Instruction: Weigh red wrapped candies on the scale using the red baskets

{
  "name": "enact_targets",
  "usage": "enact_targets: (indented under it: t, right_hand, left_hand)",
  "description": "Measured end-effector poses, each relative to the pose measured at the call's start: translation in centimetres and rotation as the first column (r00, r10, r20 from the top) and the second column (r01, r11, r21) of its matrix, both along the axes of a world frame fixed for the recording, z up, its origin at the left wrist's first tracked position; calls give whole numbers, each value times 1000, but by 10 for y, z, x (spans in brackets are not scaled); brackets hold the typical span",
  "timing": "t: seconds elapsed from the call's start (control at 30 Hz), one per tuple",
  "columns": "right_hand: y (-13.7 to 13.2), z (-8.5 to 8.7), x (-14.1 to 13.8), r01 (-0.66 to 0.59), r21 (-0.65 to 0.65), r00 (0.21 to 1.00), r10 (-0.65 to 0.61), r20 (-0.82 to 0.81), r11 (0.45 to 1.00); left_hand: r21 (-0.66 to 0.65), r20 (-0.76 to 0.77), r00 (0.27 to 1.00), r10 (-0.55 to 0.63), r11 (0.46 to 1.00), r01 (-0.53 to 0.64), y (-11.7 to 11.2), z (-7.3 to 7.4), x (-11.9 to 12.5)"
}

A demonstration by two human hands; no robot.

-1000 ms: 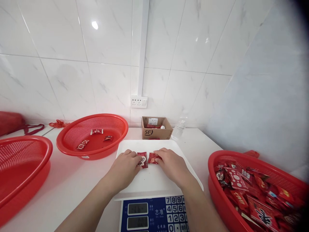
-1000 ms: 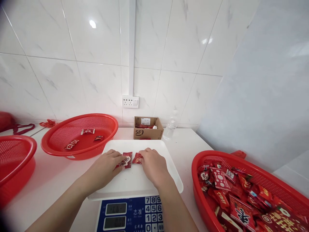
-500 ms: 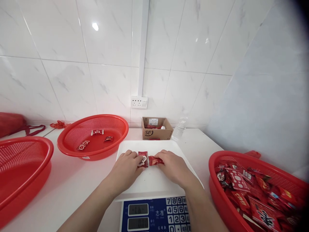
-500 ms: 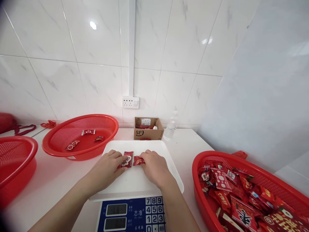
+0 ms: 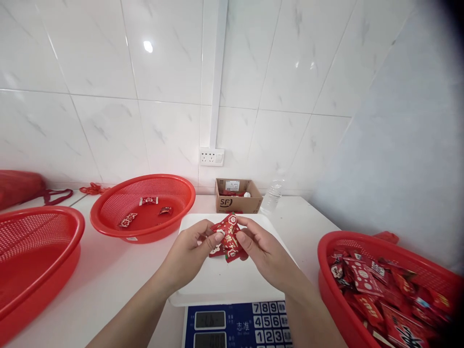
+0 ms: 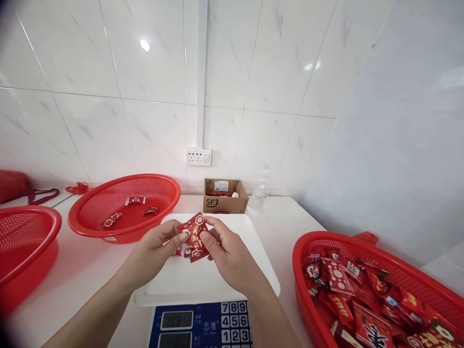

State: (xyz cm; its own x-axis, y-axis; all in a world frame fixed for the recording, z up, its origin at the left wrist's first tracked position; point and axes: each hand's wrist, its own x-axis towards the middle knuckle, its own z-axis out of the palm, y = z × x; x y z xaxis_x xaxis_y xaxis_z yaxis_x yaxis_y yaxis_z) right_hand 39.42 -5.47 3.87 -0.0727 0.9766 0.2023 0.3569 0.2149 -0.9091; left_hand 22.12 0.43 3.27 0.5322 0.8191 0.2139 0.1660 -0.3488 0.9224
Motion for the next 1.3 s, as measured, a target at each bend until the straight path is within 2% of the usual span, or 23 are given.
enact_targets:
  t: [0.17, 0.33, 0.5, 0.67, 0.73, 0.9, 1.07, 1.23, 1.3]
  right_hand:
    - [4, -4, -2, -2, -15, 996, 3, 91, 1000]
    - [3, -5, -6, 46, 8, 997, -46, 60, 999]
    - [0, -1, -10, -47, -72, 997, 51, 59, 996]
    - [1, -1, -9, 26, -70, 991, -17, 133, 997]
    - [2, -2, -9, 14, -59, 990, -6, 144, 998]
    - [1, 0, -8, -37, 5, 992, 36, 124, 999]
    - [-1, 1, -8, -78, 21, 993, 76, 87, 997]
    - [2, -4, -8, -5, 17, 999, 4, 35, 1000]
    - [3, -5, -8, 15, 30, 1000, -15, -1, 999]
  left_hand:
    - [-84, 155, 986, -66, 993, 80, 2, -2, -1]
    - [-98, 155, 982, -108, 987, 124, -1, 1, -1]
    - [-126, 169, 972, -161, 975, 183, -2, 1, 2]
    - [-102, 164, 986, -20, 994, 37, -2, 1, 4]
    - [-99, 178, 984, 4, 995, 14, -3, 1, 4]
    - [-65, 134, 991, -30, 997, 39, -3, 2, 2]
    - [-99, 141, 984, -109, 987, 123, -4, 2, 1]
    - [-98, 165, 983, -76, 991, 93, -4, 4, 0]
    - [-91, 157, 983, -97, 990, 112, -4, 5, 0]
